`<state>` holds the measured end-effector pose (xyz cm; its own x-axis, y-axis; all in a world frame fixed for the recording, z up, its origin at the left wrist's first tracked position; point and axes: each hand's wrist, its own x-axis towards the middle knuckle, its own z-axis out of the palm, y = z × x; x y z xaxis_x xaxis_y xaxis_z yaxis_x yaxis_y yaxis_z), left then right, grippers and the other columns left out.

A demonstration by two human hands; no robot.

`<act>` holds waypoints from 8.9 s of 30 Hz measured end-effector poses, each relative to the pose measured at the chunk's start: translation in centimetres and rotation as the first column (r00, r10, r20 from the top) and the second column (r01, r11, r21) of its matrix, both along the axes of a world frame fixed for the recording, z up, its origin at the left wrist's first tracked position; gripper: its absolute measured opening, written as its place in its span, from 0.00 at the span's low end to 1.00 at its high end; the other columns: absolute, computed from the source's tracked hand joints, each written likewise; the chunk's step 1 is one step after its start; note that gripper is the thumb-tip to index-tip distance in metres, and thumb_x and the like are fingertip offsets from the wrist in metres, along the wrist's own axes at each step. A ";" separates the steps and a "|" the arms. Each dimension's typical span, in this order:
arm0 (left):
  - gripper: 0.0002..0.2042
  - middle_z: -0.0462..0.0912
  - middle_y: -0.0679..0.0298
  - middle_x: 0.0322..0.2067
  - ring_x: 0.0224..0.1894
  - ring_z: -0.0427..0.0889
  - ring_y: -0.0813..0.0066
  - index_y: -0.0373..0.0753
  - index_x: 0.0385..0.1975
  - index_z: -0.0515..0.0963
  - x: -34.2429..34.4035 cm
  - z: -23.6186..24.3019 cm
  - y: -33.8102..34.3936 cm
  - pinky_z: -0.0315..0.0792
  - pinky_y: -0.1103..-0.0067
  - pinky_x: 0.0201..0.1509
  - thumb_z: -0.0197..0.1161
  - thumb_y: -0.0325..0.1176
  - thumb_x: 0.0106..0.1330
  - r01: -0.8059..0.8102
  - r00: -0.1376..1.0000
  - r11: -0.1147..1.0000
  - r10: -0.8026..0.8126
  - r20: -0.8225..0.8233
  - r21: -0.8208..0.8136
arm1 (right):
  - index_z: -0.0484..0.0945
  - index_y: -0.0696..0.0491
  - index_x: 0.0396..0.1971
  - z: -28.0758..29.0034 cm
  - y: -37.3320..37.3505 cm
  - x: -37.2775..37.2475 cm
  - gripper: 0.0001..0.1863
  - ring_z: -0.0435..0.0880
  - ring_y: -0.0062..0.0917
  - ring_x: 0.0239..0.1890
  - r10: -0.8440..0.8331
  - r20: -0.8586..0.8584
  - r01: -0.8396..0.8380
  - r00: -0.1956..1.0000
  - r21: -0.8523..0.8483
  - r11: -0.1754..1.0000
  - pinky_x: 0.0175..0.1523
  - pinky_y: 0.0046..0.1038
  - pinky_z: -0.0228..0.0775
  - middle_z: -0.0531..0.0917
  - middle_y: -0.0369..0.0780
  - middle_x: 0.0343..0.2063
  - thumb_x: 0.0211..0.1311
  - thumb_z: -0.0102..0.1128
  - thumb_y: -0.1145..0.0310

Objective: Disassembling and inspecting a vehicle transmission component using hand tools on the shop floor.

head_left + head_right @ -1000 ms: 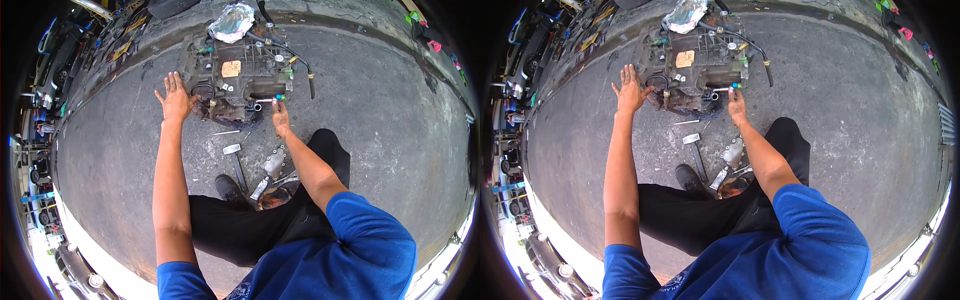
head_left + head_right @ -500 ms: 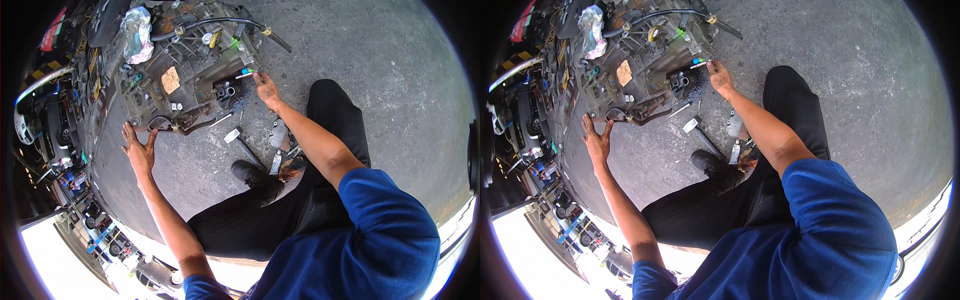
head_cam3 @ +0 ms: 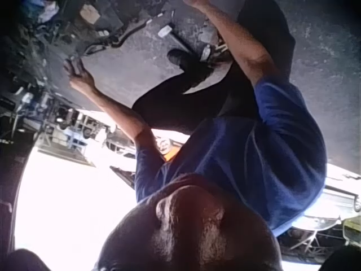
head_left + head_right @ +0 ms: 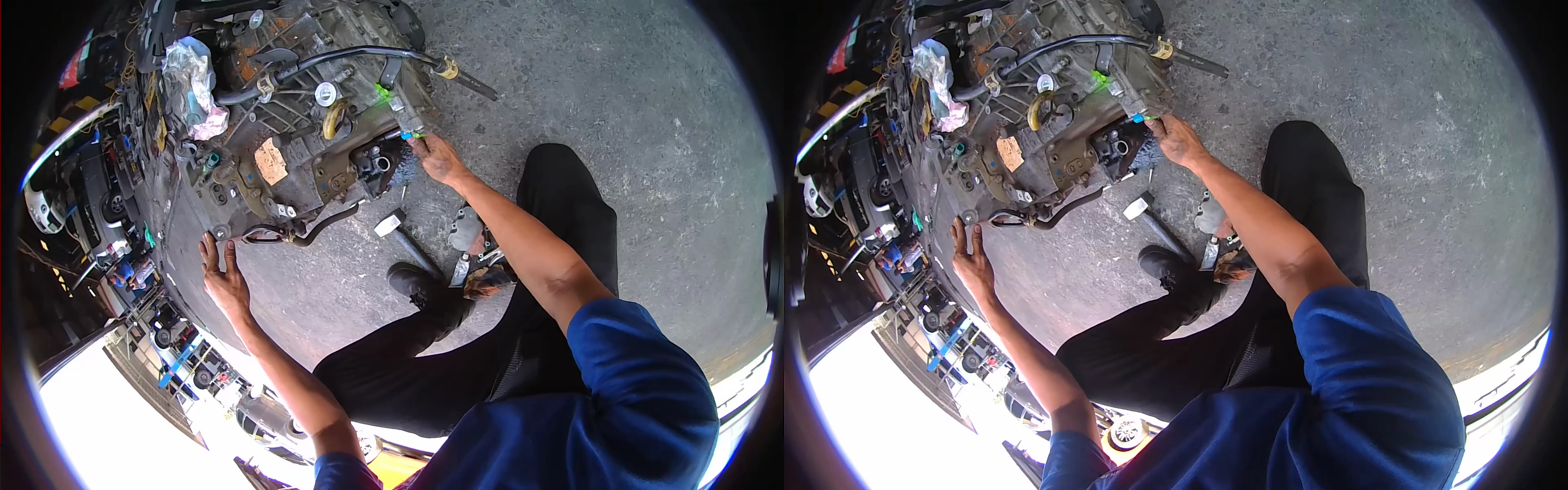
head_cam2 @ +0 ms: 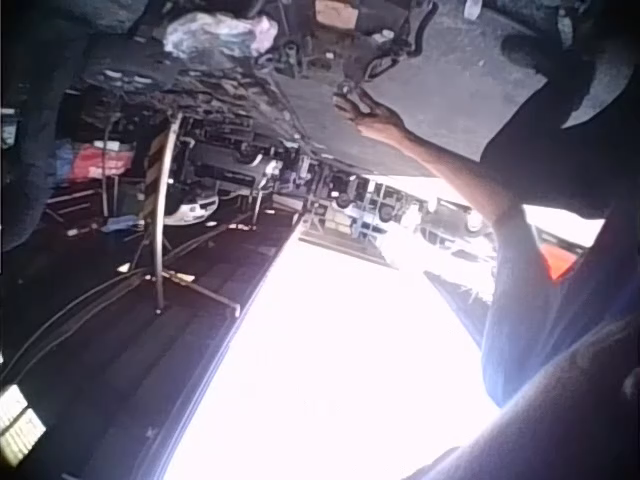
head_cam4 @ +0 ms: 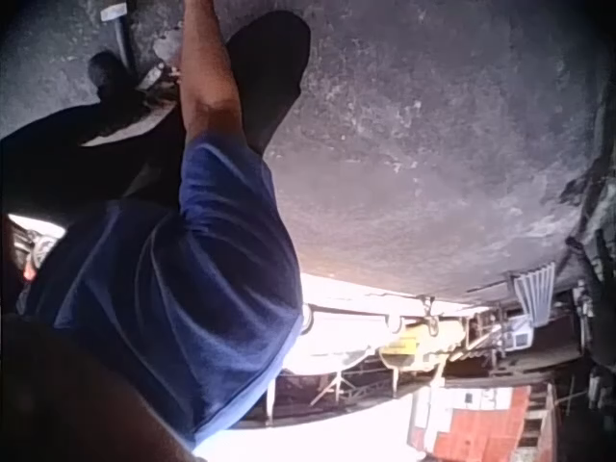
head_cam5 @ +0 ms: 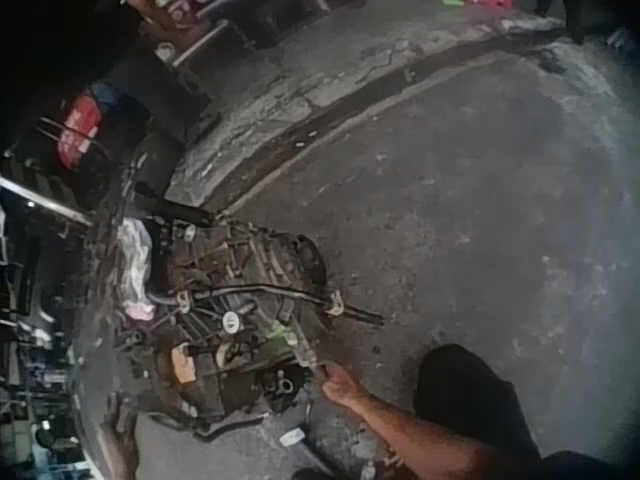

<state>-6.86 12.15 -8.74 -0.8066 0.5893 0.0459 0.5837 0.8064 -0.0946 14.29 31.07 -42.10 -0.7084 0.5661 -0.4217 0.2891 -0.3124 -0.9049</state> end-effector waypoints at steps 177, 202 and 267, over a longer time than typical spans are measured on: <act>0.32 0.68 0.67 0.60 0.68 0.55 0.62 0.44 0.60 0.66 -1.1 -2.7 -4.2 0.43 0.59 0.72 0.64 0.45 0.54 0.074 0.974 0.993 -0.053 -0.222 0.088 | 0.69 0.55 0.29 -3.3 0.2 -4.7 0.19 0.74 0.27 0.16 0.102 0.298 0.091 0.949 -0.569 0.817 0.22 0.29 0.69 0.74 0.40 0.18 0.69 0.34 0.57; 0.32 0.69 0.66 0.60 0.69 0.53 0.61 0.42 0.59 0.67 -1.2 -2.7 -3.2 0.41 0.57 0.72 0.65 0.44 0.52 0.116 0.978 0.973 -0.078 -0.192 0.200 | 0.65 0.53 0.47 0.4 -0.9 -1.5 0.20 0.64 0.20 0.17 0.033 0.129 -0.009 0.991 -0.180 0.984 0.22 0.25 0.63 0.66 0.36 0.23 0.71 0.41 0.51; 0.29 0.69 0.56 0.59 0.62 0.65 0.53 0.53 0.54 0.74 -1.9 -2.4 -0.6 0.53 0.63 0.68 0.65 0.55 0.51 0.063 0.978 0.994 -0.043 -0.205 0.091 | 0.72 0.57 0.18 -4.6 -3.3 -3.3 0.30 0.70 0.28 0.11 -0.110 0.260 0.230 0.959 -0.496 0.837 0.16 0.33 0.60 0.72 0.41 0.10 0.66 0.44 0.45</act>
<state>-8.79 11.58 -11.13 -0.7427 0.6156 0.2635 0.6024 0.7860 -0.1385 11.01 27.81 -46.74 -0.4802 0.3258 -0.8144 0.3533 -0.7780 -0.5196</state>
